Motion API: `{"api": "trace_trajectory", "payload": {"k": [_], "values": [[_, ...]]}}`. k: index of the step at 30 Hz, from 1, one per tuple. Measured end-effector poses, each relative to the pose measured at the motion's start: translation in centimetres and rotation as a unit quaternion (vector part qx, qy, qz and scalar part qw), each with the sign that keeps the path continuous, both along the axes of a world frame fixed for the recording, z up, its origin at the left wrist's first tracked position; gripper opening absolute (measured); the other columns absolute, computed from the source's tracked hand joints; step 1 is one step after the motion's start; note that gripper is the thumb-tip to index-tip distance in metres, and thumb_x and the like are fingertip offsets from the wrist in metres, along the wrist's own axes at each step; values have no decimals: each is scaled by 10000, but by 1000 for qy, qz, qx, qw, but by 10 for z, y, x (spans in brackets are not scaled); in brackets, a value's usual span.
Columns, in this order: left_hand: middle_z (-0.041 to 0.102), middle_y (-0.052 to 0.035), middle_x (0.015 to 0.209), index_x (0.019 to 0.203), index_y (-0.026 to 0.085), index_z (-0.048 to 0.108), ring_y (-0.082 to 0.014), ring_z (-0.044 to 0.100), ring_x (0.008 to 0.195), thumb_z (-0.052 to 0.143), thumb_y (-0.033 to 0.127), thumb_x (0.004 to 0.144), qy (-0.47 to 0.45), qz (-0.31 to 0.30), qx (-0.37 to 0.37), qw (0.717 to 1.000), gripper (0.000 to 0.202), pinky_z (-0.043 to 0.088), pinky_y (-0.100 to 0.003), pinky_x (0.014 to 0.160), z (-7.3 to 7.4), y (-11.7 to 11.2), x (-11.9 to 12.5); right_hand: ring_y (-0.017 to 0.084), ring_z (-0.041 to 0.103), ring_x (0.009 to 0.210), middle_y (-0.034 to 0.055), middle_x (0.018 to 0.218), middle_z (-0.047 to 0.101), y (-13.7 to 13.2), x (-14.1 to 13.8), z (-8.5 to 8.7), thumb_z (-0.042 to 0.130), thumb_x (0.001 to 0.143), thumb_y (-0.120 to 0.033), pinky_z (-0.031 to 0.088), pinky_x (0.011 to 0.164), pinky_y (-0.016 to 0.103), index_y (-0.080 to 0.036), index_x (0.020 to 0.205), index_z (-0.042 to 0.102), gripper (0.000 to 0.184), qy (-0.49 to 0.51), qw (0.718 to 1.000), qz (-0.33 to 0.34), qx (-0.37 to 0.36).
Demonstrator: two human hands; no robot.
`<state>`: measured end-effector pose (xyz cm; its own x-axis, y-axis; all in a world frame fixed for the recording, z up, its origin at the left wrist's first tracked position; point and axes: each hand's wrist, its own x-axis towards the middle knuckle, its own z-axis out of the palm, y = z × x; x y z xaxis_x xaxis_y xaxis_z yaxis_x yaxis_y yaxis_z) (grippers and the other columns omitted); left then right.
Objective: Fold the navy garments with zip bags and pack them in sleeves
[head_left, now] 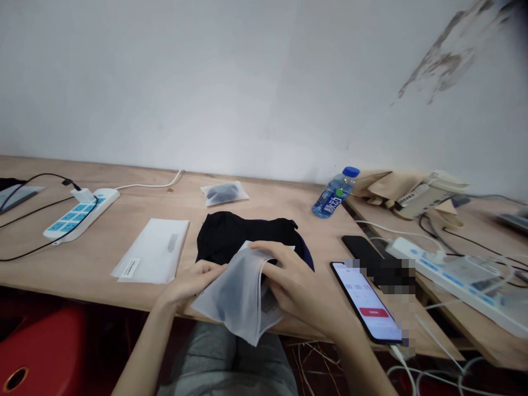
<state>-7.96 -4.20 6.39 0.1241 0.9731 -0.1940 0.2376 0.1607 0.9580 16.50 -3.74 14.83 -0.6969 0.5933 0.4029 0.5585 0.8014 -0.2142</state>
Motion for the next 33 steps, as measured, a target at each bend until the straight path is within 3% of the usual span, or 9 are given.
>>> {"api": "trace_trajectory", "payload": {"k": [3, 7, 12, 16, 21, 24, 26, 29, 33], "values": [[510, 30, 572, 753, 144, 667, -82, 384, 503, 594, 583, 811, -42, -69, -41, 996, 449, 282, -204, 468, -4, 2, 0, 222, 505, 1263, 89, 1329, 556, 2, 0, -6, 430, 800, 21, 484, 1007, 431, -229, 1079, 657, 438, 25, 1000, 14, 4], [504, 27, 634, 727, 149, 617, -96, 413, 577, 551, 569, 842, 2, 37, 50, 998, 440, 302, -204, 523, -6, 6, -22, 214, 516, 1241, 79, 1323, 559, 4, 4, -9, 421, 833, -2, 482, 1002, 424, -239, 1021, 657, 383, 62, 998, -10, 18], [520, 23, 623, 671, 170, 572, -125, 463, 596, 514, 559, 846, 141, 141, 122, 972, 430, 339, -221, 544, -10, 6, -78, 233, 550, 1196, 67, 1311, 580, 11, 11, -23, 470, 830, -50, 481, 996, 448, -251, 1031, 636, 330, 77, 995, -66, 6], [619, -11, 678, 733, 181, 623, -180, 576, 663, 440, 529, 862, 306, 216, 132, 918, 413, 408, -252, 608, -22, 10, -139, 250, 585, 1128, 75, 1247, 615, 23, 22, -39, 501, 860, -121, 480, 973, 477, -244, 1031, 619, 242, 89, 989, -115, -16], [709, -119, 847, 884, 153, 663, -304, 648, 814, 474, 454, 833, 468, 303, 27, 830, 359, 481, -384, 734, -33, 21, -187, 232, 631, 1025, 66, 1077, 676, 25, 27, -51, 556, 874, -244, 505, 916, 414, -230, 975, 613, 117, 169, 967, -171, -83], [695, -195, 1009, 1056, 102, 638, -374, 610, 994, 494, 432, 827, 501, 348, 57, 790, 427, 443, -484, 877, -29, 23, -174, 221, 670, 840, 59, 929, 703, 27, 22, -62, 595, 863, -390, 543, 750, 362, -222, 988, 613, 211, 217, 930, -256, -152], [690, -174, 1048, 1090, 118, 633, -346, 607, 1002, 495, 433, 838, 505, 355, 117, 778, 427, 432, -461, 913, -23, 20, -146, 209, 682, 757, 71, 948, 716, 30, 20, -72, 552, 882, -454, 545, 672, 344, -213, 1081, 587, 314, 243, 898, -298, -213], [704, -100, 993, 1070, 177, 641, -278, 625, 883, 474, 444, 874, 449, 300, 200, 818, 371, 450, -386, 851, -13, 10, -87, 213, 704, 762, 100, 1041, 723, 33, 20, -83, 483, 918, -442, 551, 693, 365, -197, 1236, 510, 402, 221, 882, -326, -259], [705, -57, 874, 927, 214, 668, -232, 627, 824, 446, 387, 922, 373, 168, 210, 888, 281, 438, -326, 763, -7, -2, -9, 245, 697, 896, 121, 1082, 703, 26, 21, -81, 480, 926, -367, 544, 812, 420, -177, 1193, 549, 335, 157, 913, -331, -177]]}}
